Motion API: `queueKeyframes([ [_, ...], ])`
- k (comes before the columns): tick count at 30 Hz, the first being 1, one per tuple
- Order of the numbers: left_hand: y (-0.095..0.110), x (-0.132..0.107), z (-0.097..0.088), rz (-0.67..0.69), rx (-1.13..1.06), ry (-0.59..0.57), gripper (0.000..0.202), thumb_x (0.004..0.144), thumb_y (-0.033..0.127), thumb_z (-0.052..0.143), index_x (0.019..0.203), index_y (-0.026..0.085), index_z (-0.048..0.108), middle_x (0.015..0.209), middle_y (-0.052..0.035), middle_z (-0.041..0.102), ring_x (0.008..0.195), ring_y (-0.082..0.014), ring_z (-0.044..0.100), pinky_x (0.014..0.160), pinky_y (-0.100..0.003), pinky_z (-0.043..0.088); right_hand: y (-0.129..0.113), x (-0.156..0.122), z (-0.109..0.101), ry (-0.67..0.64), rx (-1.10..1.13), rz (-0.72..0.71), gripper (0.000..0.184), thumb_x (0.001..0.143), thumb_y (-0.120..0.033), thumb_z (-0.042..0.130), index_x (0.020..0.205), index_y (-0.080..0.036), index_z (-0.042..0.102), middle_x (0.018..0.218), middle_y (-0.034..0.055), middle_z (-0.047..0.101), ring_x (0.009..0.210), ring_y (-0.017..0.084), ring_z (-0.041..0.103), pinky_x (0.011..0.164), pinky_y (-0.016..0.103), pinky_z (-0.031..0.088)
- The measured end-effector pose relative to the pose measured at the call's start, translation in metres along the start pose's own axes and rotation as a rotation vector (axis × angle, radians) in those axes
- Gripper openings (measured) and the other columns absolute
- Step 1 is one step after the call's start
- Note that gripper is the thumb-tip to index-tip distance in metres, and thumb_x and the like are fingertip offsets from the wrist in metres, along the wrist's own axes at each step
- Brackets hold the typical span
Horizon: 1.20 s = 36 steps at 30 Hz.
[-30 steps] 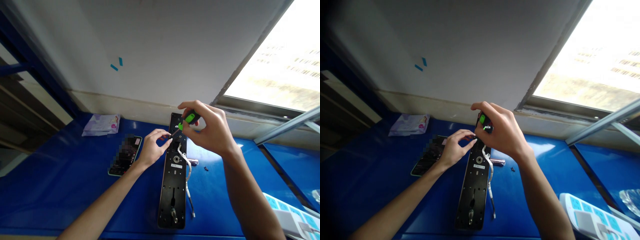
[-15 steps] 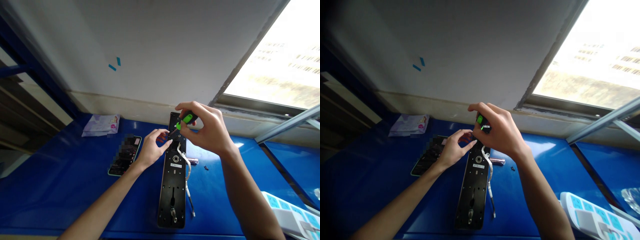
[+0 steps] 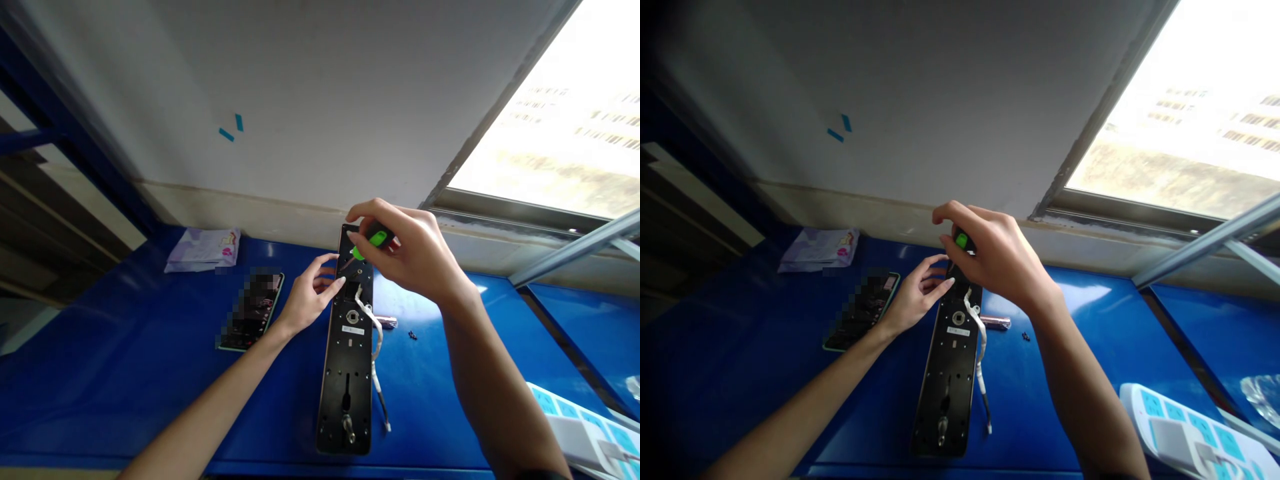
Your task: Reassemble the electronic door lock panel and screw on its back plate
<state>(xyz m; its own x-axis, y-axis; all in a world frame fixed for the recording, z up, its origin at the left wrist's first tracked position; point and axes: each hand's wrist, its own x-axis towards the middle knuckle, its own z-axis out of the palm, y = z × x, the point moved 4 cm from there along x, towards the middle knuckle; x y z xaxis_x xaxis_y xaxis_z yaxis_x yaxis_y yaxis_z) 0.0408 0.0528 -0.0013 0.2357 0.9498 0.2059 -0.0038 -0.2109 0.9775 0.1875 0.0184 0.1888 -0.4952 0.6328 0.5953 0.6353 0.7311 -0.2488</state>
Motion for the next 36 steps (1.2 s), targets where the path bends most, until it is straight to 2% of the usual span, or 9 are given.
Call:
queueKeyframes([
  [5,0.003,-0.002,0.001,0.051,0.029,-0.025,0.035,0.094,0.039,0.07,0.124,0.022,0.066,0.11,-0.006,0.077,0.092,-0.0204,0.077,0.084,-0.031,0.065,-0.004,0.0,0.0,-0.062,0.007,0.016,0.039,0.087,-0.009,0.061,0.125,-0.02,0.065,0.094,0.0004,0.072,0.07,0.01,0.059,0.068,0.023,0.048],
  [8,0.001,-0.003,0.002,0.055,0.017,-0.007,0.034,0.094,0.037,0.071,0.124,0.022,0.065,0.112,-0.0062,0.078,0.094,-0.0205,0.078,0.086,-0.031,0.065,-0.006,0.003,-0.001,-0.076,-0.112,0.063,0.015,0.092,-0.021,0.065,0.105,-0.019,0.071,0.086,0.0015,0.071,0.064,0.011,0.055,0.062,0.026,0.044],
  [10,0.001,-0.004,0.003,0.056,0.013,0.009,0.034,0.093,0.037,0.071,0.123,0.022,0.066,0.112,-0.0063,0.078,0.094,-0.0205,0.078,0.086,-0.031,0.065,-0.007,0.005,-0.002,-0.071,-0.165,0.054,0.015,0.098,-0.031,0.064,0.094,-0.018,0.071,0.08,0.0013,0.07,0.062,0.01,0.053,0.061,0.027,0.042],
  [16,0.003,-0.005,0.004,0.071,0.0,0.009,0.03,0.093,0.037,0.071,0.118,0.021,0.069,0.109,-0.0066,0.079,0.087,-0.0205,0.079,0.082,-0.032,0.066,-0.019,0.007,0.003,-0.171,-0.17,-0.061,0.039,0.099,-0.012,0.051,0.134,-0.019,0.064,0.102,0.0065,0.072,0.073,0.012,0.059,0.067,0.027,0.045],
  [19,0.003,-0.005,0.004,0.074,0.01,0.003,0.027,0.094,0.037,0.07,0.115,0.02,0.07,0.108,-0.007,0.08,0.084,-0.0204,0.079,0.081,-0.032,0.067,-0.021,0.009,0.004,-0.216,-0.154,-0.052,0.041,0.094,-0.013,0.057,0.133,-0.019,0.065,0.1,0.006,0.074,0.076,0.013,0.062,0.069,0.028,0.047],
  [23,0.003,-0.005,0.005,0.081,-0.021,0.012,0.03,0.093,0.039,0.07,0.118,0.02,0.07,0.112,-0.0068,0.08,0.085,-0.0203,0.079,0.079,-0.032,0.067,-0.013,0.016,0.001,-0.183,-0.187,0.045,0.02,0.1,-0.028,0.06,0.103,-0.017,0.077,0.084,0.0044,0.075,0.068,0.013,0.063,0.067,0.029,0.046],
  [27,0.0,-0.005,0.005,0.076,-0.042,0.01,0.031,0.093,0.039,0.071,0.118,0.021,0.069,0.108,-0.0069,0.08,0.085,-0.0208,0.079,0.079,-0.033,0.068,-0.011,0.019,0.001,-0.19,-0.087,-0.024,0.05,0.087,-0.013,0.062,0.136,-0.02,0.066,0.102,0.0053,0.075,0.078,0.014,0.065,0.07,0.027,0.048],
  [32,-0.002,-0.005,0.005,0.065,-0.047,0.008,0.032,0.093,0.039,0.072,0.12,0.021,0.069,0.111,-0.0068,0.079,0.088,-0.021,0.079,0.083,-0.034,0.067,-0.011,0.015,0.002,-0.101,-0.152,0.026,0.022,0.094,-0.024,0.062,0.111,-0.018,0.075,0.087,0.0027,0.075,0.067,0.012,0.062,0.066,0.027,0.048],
  [36,-0.001,-0.006,0.005,0.071,-0.047,0.002,0.031,0.094,0.038,0.071,0.12,0.022,0.069,0.108,-0.0062,0.08,0.086,-0.0208,0.078,0.082,-0.033,0.067,-0.013,0.011,0.003,-0.091,-0.109,0.023,0.045,0.084,-0.013,0.063,0.128,-0.019,0.068,0.103,0.0054,0.074,0.074,0.013,0.063,0.066,0.026,0.048],
])
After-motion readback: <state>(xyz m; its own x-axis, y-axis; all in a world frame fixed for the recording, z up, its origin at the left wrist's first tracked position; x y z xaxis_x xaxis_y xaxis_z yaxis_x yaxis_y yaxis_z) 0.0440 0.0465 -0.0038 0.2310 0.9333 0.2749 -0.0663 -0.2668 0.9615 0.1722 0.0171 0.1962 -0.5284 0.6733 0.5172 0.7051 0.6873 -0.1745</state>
